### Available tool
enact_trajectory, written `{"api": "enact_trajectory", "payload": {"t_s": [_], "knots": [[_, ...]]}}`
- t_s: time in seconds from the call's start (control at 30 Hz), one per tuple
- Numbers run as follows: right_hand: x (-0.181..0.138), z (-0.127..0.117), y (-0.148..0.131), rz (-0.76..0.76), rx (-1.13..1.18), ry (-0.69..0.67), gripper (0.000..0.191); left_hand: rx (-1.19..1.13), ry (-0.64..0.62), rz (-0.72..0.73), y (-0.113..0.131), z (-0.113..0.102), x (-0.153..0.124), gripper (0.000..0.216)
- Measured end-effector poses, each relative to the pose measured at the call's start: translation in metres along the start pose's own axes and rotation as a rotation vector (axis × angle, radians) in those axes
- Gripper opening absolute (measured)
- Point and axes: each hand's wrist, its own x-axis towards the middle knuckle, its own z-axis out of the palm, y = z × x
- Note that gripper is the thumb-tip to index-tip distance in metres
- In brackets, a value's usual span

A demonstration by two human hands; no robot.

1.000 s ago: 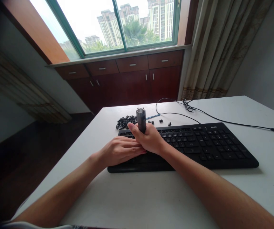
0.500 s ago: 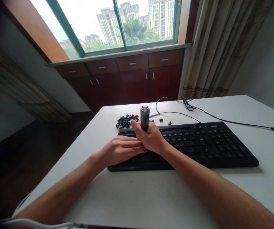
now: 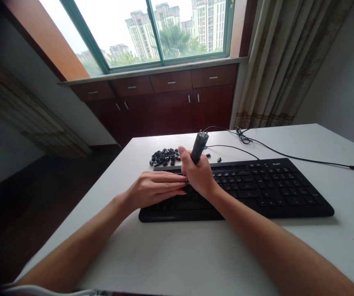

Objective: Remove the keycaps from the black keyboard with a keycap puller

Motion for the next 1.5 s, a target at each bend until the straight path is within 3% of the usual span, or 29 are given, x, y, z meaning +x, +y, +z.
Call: {"api": "enact_trajectory", "payload": {"t_s": [0.1, 0.23, 0.33, 0.53, 0.73, 0.9, 1.03, 1.23, 1.5], "knots": [[0.001, -0.001, 0.002, -0.002, 0.049, 0.061, 0.059, 0.050, 0.032, -0.025, -0.007, -0.009, -0.003, 0.032], [0.002, -0.002, 0.005, -0.003, 0.062, 0.071, 0.058, -0.006, -0.120, -0.109, -0.012, -0.022, -0.005, 0.047], [0.002, -0.002, 0.005, 0.007, 0.075, 0.055, 0.057, -0.068, -0.199, -0.175, -0.014, -0.029, -0.007, 0.037], [0.002, -0.001, 0.004, 0.012, 0.092, 0.053, 0.056, -0.153, -0.200, -0.268, -0.014, -0.034, -0.010, 0.017], [0.001, -0.002, 0.004, 0.028, 0.082, 0.055, 0.056, -0.276, -0.160, -0.425, -0.013, -0.035, -0.012, 0.018], [0.001, -0.001, 0.003, 0.037, 0.083, 0.059, 0.055, -0.339, -0.148, -0.473, -0.015, -0.037, -0.012, 0.018], [0.001, -0.001, 0.002, 0.035, 0.074, 0.058, 0.056, -0.239, -0.071, -0.499, -0.021, -0.037, -0.012, 0.016], [0.000, -0.002, 0.005, 0.037, 0.056, 0.055, 0.056, 0.131, 0.243, -0.665, -0.044, -0.034, -0.028, 0.017], [0.000, -0.002, 0.004, 0.044, 0.040, 0.057, 0.055, 0.216, 0.268, -0.799, -0.064, -0.022, -0.049, 0.025]]}}
